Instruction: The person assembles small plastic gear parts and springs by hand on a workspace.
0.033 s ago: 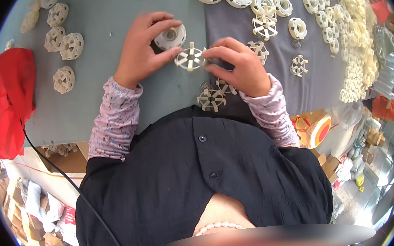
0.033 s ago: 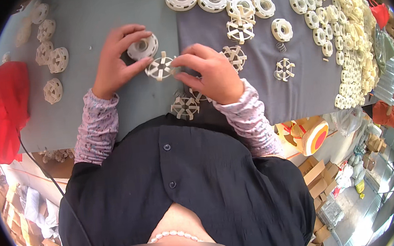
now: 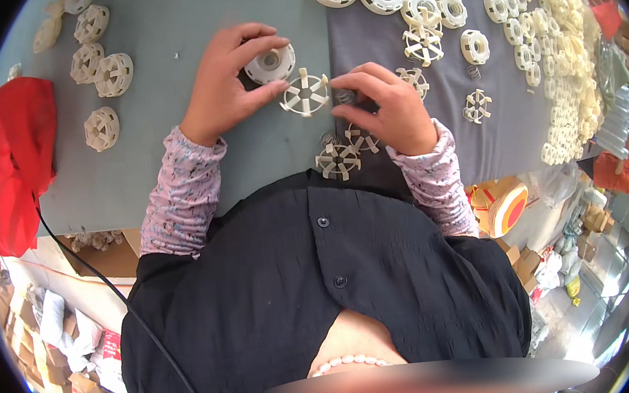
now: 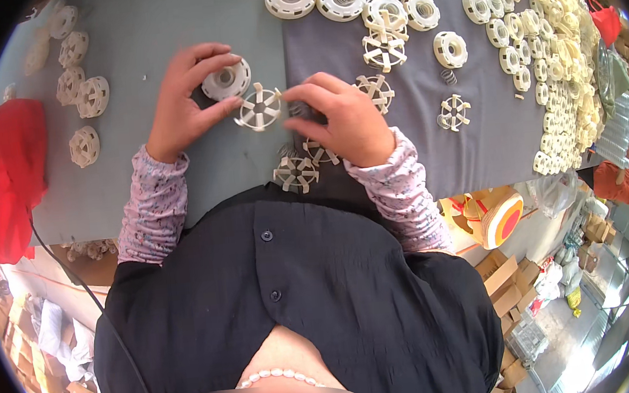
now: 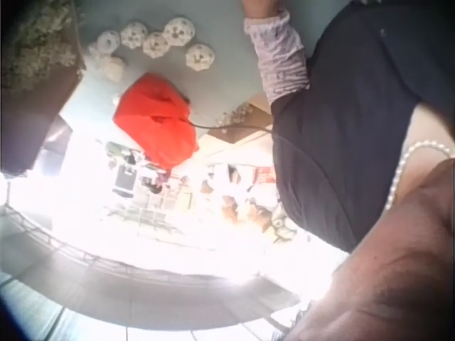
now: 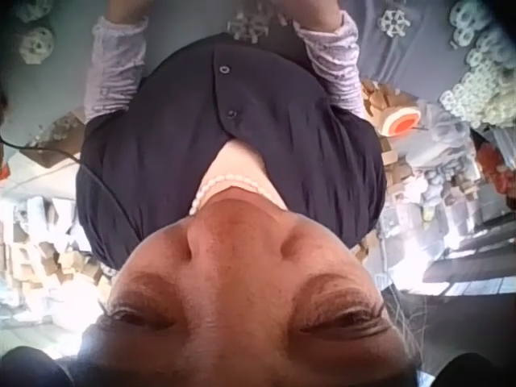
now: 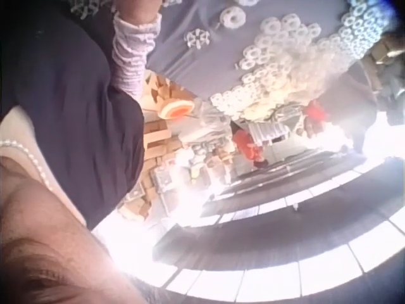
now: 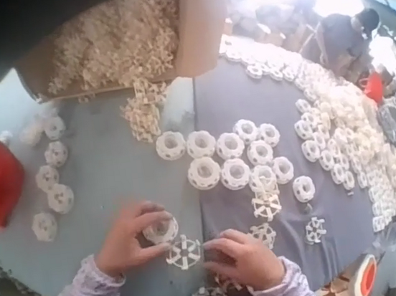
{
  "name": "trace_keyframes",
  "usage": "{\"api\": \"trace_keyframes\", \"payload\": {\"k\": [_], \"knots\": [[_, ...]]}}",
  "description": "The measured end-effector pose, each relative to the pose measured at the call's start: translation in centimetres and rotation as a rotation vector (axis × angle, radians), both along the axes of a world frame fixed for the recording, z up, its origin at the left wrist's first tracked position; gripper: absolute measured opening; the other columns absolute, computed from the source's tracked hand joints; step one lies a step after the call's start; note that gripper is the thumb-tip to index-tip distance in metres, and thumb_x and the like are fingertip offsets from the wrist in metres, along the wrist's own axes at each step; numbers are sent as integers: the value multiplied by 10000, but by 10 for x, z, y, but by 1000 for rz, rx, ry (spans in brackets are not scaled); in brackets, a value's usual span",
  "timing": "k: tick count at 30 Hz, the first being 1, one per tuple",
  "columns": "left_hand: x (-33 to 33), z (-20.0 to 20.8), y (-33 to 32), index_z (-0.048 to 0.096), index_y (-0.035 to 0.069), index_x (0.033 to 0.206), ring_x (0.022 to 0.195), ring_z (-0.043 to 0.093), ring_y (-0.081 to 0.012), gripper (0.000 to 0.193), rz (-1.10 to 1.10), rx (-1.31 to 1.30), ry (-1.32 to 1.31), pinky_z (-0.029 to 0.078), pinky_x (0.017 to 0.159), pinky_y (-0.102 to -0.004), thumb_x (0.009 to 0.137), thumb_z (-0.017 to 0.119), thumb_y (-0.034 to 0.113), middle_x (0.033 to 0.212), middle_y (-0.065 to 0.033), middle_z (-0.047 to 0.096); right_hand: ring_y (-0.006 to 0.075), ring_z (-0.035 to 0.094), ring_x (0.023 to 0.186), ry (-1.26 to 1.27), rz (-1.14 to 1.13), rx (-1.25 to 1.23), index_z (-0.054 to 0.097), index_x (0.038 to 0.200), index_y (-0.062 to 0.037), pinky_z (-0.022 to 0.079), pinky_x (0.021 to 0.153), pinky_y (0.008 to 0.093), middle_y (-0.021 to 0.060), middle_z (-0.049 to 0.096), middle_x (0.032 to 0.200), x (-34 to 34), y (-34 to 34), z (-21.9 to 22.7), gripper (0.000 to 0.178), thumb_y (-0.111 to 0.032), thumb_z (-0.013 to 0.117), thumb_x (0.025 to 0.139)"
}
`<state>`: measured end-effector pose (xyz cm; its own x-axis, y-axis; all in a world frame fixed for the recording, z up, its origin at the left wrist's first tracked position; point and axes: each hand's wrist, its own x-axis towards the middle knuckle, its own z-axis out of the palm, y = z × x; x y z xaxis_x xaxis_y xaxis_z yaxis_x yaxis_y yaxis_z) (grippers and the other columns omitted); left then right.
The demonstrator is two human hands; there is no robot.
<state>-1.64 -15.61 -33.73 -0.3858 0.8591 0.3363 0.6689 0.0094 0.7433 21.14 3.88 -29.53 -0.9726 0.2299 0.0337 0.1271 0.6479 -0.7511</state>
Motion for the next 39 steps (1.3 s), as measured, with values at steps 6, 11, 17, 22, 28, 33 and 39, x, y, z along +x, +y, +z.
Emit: {"api": "trace_keyframes", "payload": {"k": [6, 11, 17, 22, 28, 33, 39], "knots": [[-4, 0, -6, 778, 109, 1311, 1228, 656, -323, 612, -22, -15, -144, 530, 1068, -429, 749, 968, 260, 1339, -92, 705, 217, 715, 913, 101, -298, 362, 795, 1253, -96, 612, 794, 356, 95, 726, 1250, -4, 12, 7, 443, -126, 943, 836], [-10, 0, -11, 721, 116, 1451, 1328, 637, -340, 763, -37, -49, -113, 509, 1141, -452, 755, 971, 304, 1427, -117, 685, 294, 724, 1162, 109, 224, 278, 809, 1236, -91, 618, 924, 386, 116, 721, 1344, -23, -22, 8, 502, -127, 966, 760], [-25, -4, -22, 693, 134, 1455, 1317, 621, -361, 805, -6, 10, -46, 509, 1130, -481, 706, 962, 249, 1434, -98, 674, 305, 772, 1020, -4, 79, -42, 810, 1158, -51, 637, 878, 382, 113, 761, 1201, -24, -18, 2, 323, -7, 869, 843], [-24, -4, -26, 701, 136, 1457, 1325, 630, -354, 781, 6, -26, -50, 495, 1154, -478, 721, 943, 239, 1419, -95, 700, 313, 760, 1099, 6, 244, 245, 807, 1163, -67, 624, 927, 375, 107, 758, 1247, -35, -14, 8, 303, -4, 857, 871], [-24, -2, -22, 730, 127, 1420, 1334, 637, -334, 681, -25, -25, -47, 497, 1144, -461, 777, 918, 250, 1380, -85, 729, 202, 716, 1090, -60, 108, -322, 741, 1144, 3, 568, 968, 314, 107, 725, 1229, -26, -8, 1, 207, 48, 792, 948], [-24, -10, -22, 753, 123, 1370, 1294, 657, -325, 610, -35, -45, -69, 507, 1118, -452, 800, 916, 269, 1361, -78, 731, 118, 647, 1111, -137, -232, -777, 701, 1166, 45, 527, 963, 272, 89, 687, 1251, -24, -9, -6, 146, 56, 736, 1025], [-21, -8, -19, 798, 127, 1273, 1250, 668, -302, 487, 4, 27, -102, 521, 1081, -438, 815, 910, 247, 1335, -67, 734, 368, 655, 1208, -97, 222, 79, 740, 1286, -90, 545, 1032, 452, 145, 673, 1345, -38, -32, 12, 550, -147, 959, 784]]}}
